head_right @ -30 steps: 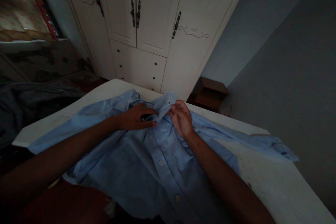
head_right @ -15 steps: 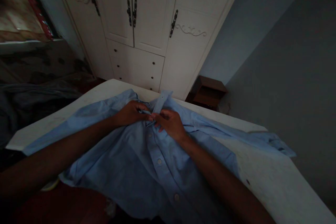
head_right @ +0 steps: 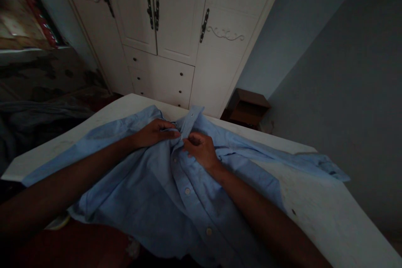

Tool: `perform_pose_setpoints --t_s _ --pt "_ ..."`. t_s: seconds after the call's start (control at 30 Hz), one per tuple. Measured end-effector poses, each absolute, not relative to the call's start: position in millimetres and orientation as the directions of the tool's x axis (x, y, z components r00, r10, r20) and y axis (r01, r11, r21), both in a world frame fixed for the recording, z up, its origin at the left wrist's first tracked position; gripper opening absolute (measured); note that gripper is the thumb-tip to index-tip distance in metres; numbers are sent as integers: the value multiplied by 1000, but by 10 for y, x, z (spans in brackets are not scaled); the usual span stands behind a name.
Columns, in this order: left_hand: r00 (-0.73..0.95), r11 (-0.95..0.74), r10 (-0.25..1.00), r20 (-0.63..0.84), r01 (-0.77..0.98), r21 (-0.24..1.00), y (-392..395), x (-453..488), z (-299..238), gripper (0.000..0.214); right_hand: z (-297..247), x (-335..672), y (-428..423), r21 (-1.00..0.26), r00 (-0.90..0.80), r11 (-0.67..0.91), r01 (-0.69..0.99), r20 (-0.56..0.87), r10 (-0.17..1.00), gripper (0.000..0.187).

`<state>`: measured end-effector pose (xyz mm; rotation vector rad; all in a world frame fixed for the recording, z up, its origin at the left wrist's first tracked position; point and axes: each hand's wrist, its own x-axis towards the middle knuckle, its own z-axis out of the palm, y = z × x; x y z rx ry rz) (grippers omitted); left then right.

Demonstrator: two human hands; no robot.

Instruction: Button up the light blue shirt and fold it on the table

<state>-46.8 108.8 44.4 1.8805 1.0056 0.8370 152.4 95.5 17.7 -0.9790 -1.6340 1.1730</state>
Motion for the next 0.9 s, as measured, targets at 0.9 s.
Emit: perform_pose_setpoints --t_s 0.9 --pt "544 -548 786 293 396 736 1114 -469 352 26 176 1514 994 -957 -262 274 93 242 934 28"
